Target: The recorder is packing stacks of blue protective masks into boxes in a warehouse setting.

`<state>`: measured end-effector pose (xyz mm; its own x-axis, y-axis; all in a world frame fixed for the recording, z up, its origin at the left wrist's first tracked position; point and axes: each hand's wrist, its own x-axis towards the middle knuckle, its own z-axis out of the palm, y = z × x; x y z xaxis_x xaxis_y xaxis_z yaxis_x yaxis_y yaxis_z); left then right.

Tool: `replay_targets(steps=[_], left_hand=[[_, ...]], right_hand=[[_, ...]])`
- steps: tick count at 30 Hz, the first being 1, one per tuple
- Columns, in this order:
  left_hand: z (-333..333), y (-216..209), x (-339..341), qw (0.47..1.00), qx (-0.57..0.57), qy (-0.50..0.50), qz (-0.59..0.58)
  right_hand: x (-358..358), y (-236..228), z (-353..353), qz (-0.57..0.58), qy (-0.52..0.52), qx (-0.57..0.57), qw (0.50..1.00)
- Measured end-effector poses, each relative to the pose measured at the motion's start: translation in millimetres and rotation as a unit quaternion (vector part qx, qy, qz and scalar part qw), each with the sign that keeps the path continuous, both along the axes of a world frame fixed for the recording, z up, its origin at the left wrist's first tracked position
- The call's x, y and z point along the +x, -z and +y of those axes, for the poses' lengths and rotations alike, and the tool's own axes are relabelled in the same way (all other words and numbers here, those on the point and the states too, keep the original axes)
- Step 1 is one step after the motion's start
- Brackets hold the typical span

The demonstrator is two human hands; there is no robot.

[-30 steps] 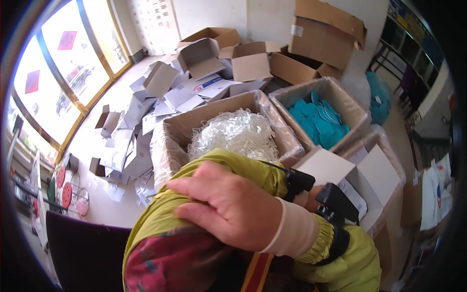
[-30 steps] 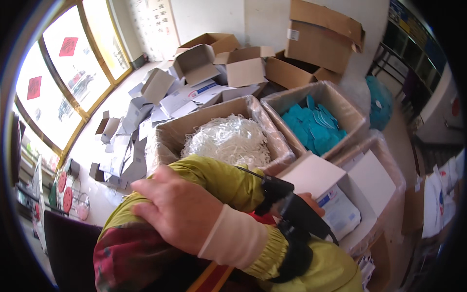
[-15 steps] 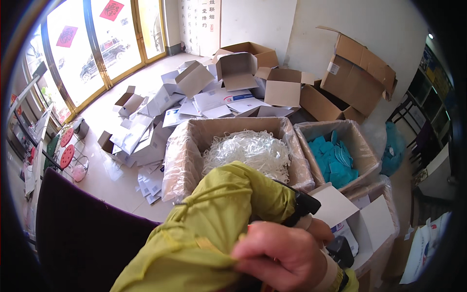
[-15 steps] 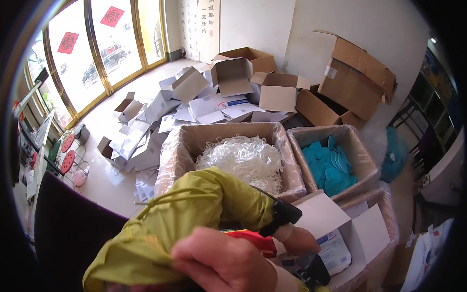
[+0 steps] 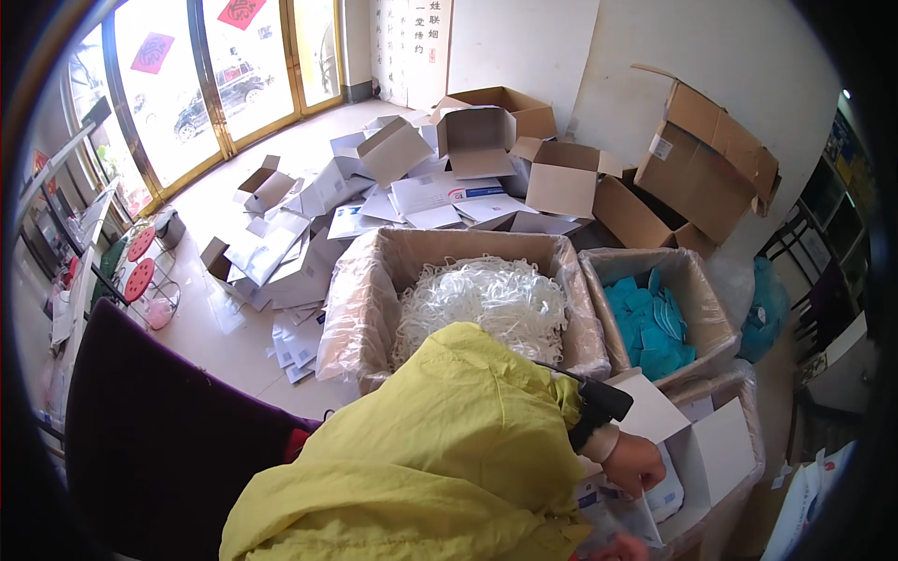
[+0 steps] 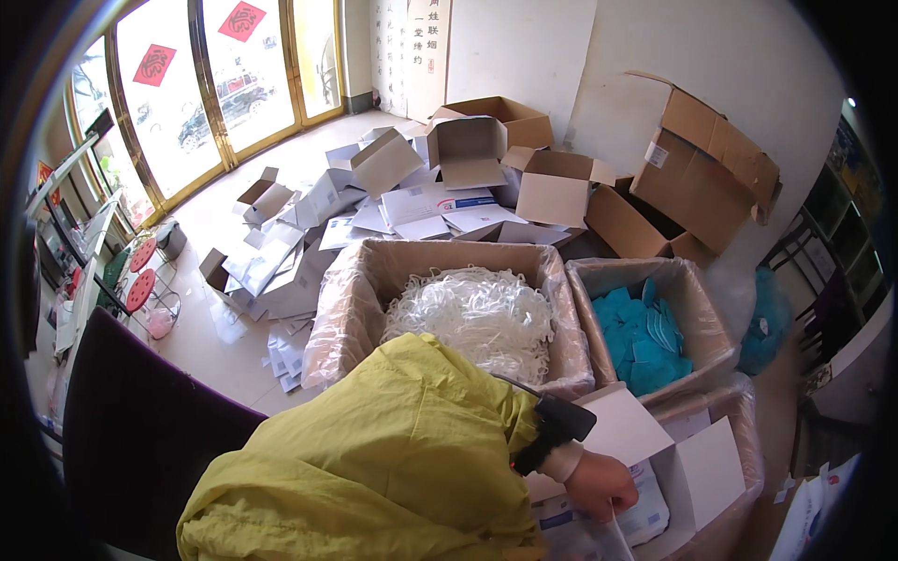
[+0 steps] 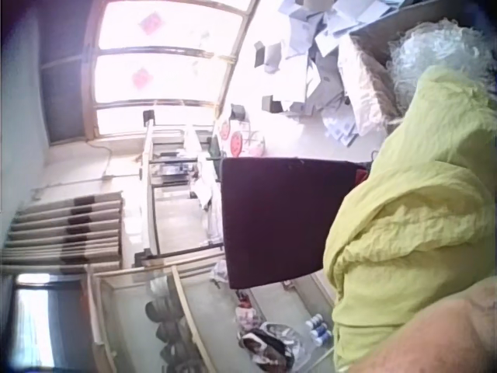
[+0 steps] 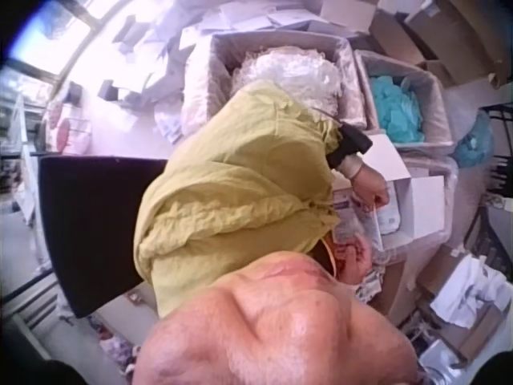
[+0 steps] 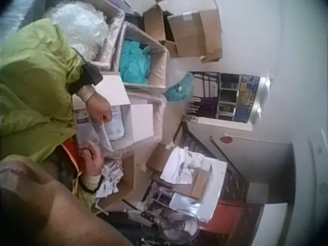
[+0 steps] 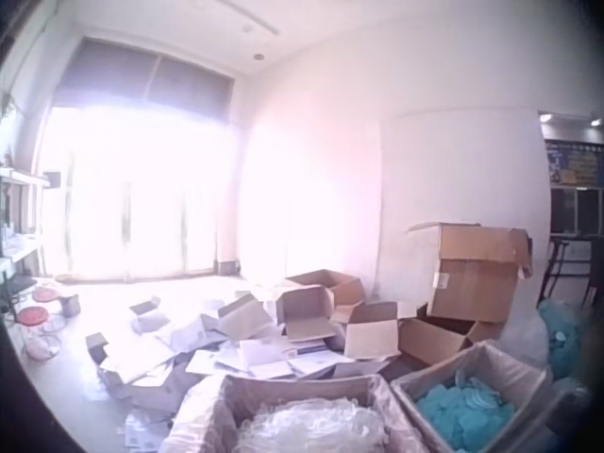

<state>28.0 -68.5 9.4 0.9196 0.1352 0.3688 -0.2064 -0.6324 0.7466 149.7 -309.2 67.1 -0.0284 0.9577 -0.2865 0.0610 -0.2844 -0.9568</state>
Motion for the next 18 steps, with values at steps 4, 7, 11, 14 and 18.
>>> replay_targets(steps=[4,7,11,14,18], left_hand=[[-11,-5,0,0.995,-0.089,-0.015,-0.032],[-19,-7,-10,0.995,-0.102,-0.022,-0.008],[-28,-4,-6,0.996,-0.085,0.004,-0.021],[-30,-10,-14,0.996,-0.082,0.013,0.007],[-30,-2,-23,0.996,-0.093,-0.012,-0.001]], right_hand=[[44,28,-54,0.046,-0.064,0.138,0.987],[55,37,-67,0.077,-0.115,0.193,0.971],[61,46,-85,0.128,-0.196,0.289,0.928],[65,50,-97,0.121,-0.187,0.309,0.924],[39,43,-107,-0.063,0.094,0.057,0.992]])
